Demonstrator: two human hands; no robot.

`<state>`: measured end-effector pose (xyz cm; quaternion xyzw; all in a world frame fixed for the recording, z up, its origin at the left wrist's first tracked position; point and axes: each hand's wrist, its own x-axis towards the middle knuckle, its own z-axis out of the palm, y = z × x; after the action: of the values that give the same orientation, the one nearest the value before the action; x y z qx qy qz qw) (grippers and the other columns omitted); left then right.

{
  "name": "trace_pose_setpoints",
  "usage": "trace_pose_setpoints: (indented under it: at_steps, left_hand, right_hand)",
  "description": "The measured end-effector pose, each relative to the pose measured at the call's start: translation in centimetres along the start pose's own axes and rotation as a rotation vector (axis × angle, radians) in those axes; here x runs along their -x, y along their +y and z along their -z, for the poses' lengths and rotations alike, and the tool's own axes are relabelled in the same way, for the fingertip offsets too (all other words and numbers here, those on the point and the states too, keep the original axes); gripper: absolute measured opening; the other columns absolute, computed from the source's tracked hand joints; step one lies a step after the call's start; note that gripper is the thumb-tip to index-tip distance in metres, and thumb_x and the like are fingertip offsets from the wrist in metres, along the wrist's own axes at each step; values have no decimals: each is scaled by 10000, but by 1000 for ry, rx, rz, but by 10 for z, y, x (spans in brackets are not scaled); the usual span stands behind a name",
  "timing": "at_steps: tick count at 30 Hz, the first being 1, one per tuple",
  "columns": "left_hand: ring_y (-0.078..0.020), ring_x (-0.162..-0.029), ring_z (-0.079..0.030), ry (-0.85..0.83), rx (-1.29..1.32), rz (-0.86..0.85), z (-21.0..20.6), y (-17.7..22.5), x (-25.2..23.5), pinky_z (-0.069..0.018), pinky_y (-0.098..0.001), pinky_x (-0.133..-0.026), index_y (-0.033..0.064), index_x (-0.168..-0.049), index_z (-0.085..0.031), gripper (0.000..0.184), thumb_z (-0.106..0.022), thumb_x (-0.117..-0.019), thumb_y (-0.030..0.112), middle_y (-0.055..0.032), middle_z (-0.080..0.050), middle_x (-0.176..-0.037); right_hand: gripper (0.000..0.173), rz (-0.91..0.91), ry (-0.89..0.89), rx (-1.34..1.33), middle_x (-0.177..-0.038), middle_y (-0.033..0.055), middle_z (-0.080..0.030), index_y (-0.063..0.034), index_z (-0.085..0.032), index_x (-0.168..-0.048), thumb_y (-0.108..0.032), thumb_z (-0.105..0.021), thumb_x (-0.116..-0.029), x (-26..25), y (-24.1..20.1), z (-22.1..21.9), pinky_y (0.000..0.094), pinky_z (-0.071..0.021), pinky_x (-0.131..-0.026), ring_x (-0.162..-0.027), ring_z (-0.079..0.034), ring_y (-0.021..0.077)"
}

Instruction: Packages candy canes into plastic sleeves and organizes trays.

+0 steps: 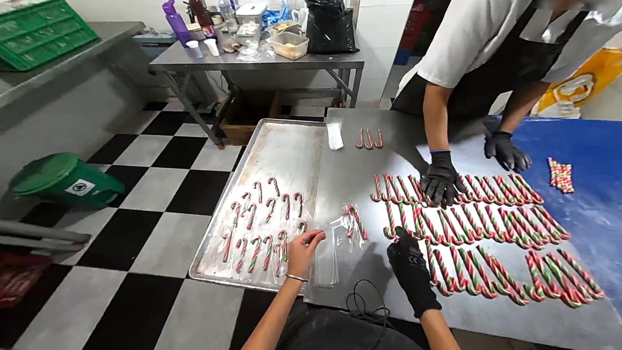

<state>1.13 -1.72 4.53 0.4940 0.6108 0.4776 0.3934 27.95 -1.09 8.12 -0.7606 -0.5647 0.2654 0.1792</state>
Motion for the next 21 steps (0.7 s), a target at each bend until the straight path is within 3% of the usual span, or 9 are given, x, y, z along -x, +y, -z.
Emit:
trace_pose_setpoints:
  at_steps: [2, 4, 8, 10, 13, 17, 21]
  left_hand:
    - [-106, -897, -753, -81, 3, -59, -1, 4, -1, -611, -287, -894, -2, -1232, -719, 271, -581, -1032, 119, -59, -785, -991]
    - [-110, -903, -750, -123, 27, -14, -1, 13, 0, -611, -288, -888, 12, -1249, -709, 285, -556, -1051, 147, -56, -782, -1002]
    - [-117, -1055, -725, -122, 76, 52, -1, 28, 2, -579, -306, -968, 26, -1205, -741, 293, -595, -1040, 220, -75, -756, -1173]
    - [-93, -950, -748, -86, 90, 1, -2, 35, 5, -597, -279, -921, 29, -1126, -773, 228, -652, -1007, 182, -46, -790, -1025]
    - [-79, -848, -758, -35, 115, -116, -5, 42, 11, -624, -263, -846, 39, -966, -811, 140, -780, -898, 157, -31, -795, -896]
    - [-129, -988, -758, -60, 81, -364, -9, 43, 14, -607, -314, -948, 19, -1064, -797, 214, -776, -902, 158, -65, -794, -1022]
    - [-162, -1018, -755, -58, 123, -542, -18, 55, 18, -609, -324, -955, 17, -1102, -786, 213, -762, -917, 119, -83, -785, -1073]
  right_hand:
    - [398, 149, -19, -342, -1056, 136, -679, -51, -605, -1348, -158, -609, -965, 5, -16, 9, 393, -568, -662, -771, -662, 213]
    - [378, 247, -1, -567, -1018, 56, -728, -45, -633, -1293, -186, -636, -942, 13, -35, 15, 286, -560, -600, -722, -669, 106]
    - [453, 413, 157, -689, -1080, 34, -764, -16, -609, -1355, -166, -699, -936, 22, -57, 18, 267, -628, -762, -887, -738, 100]
    - [452, 445, 206, -761, -1092, 57, -763, 17, -613, -1331, -136, -719, -919, 26, -65, 20, 280, -634, -812, -930, -746, 125]
    - [364, 470, 284, -812, -1046, 62, -769, 45, -688, -1201, -126, -740, -883, 35, -76, 28, 261, -636, -786, -888, -749, 112]
    - [304, 535, 349, -670, -1066, 22, -774, -30, -750, -1145, -199, -732, -893, 43, -84, 36, 238, -623, -830, -922, -742, 69]
    - [287, 583, 340, -615, -1052, 41, -779, -30, -767, -1121, -227, -721, -917, 43, -86, 26, 241, -628, -813, -909, -750, 81]
